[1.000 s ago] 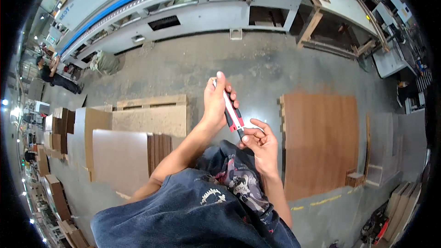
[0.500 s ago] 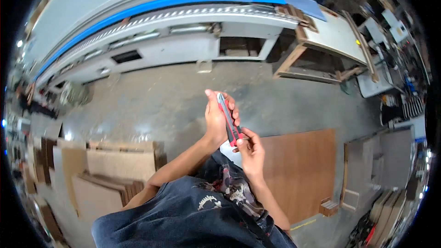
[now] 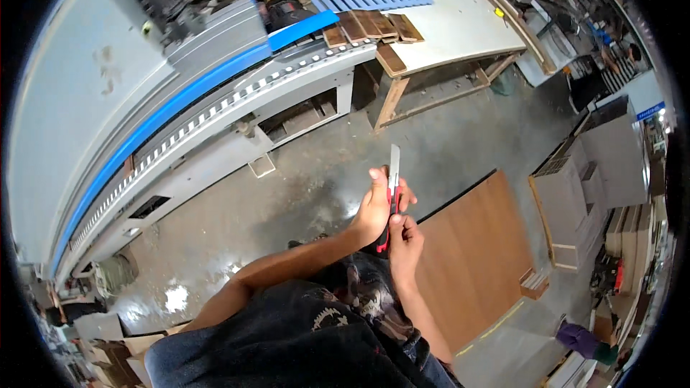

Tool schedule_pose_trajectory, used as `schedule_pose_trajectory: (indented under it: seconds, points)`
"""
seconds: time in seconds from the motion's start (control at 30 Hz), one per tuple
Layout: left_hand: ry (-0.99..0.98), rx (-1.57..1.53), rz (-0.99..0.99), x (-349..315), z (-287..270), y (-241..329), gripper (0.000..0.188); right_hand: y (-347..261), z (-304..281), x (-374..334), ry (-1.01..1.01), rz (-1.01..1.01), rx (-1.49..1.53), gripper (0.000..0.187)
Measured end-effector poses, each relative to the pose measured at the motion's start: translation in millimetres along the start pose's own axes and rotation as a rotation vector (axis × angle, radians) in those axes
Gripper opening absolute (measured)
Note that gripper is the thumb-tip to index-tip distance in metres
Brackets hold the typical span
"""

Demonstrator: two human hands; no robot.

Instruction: Trimming excess edge banding from wooden panels using a utility knife.

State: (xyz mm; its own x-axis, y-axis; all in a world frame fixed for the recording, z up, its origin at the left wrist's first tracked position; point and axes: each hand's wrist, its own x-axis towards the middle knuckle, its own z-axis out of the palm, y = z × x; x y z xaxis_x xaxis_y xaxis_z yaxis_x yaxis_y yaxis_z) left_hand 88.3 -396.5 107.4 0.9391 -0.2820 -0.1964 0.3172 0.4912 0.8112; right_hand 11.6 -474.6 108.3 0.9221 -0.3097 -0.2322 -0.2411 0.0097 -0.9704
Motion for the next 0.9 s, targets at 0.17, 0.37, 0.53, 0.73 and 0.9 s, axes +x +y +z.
schedule_pose_trajectory:
  seconds: [0.17, 0.37, 0.53, 0.73, 0.9]
  points:
    - [-0.028, 0.149, 0.07, 112.0, 28.1, -12.3, 0.076, 8.5, -33.0, 119.8, 0.016, -0.074, -0.029, 0.037]
    - [-0.069, 0.51, 0.335, 242.5, 82.1, -21.6, 0.054, -24.6, -88.0, 269.9, -0.11, -0.032, 0.179, 0.032]
    - [0.355, 0.838, 0.282, 353.9, 49.2, 16.2, 0.054, -18.1, -132.8, 434.3, -0.003, -0.195, -0.082, 0.039]
    - [1.093, 1.381, 0.367, 456.2, -102.1, 51.1, 0.058, 3.0, -174.6, 662.8, 0.045, -0.256, -0.464, 0.046]
    - [1.521, 1.553, 0.231, 524.3, -173.0, 49.4, 0.063, -8.5, -163.7, 808.6, 0.193, -0.159, -1.048, 0.071]
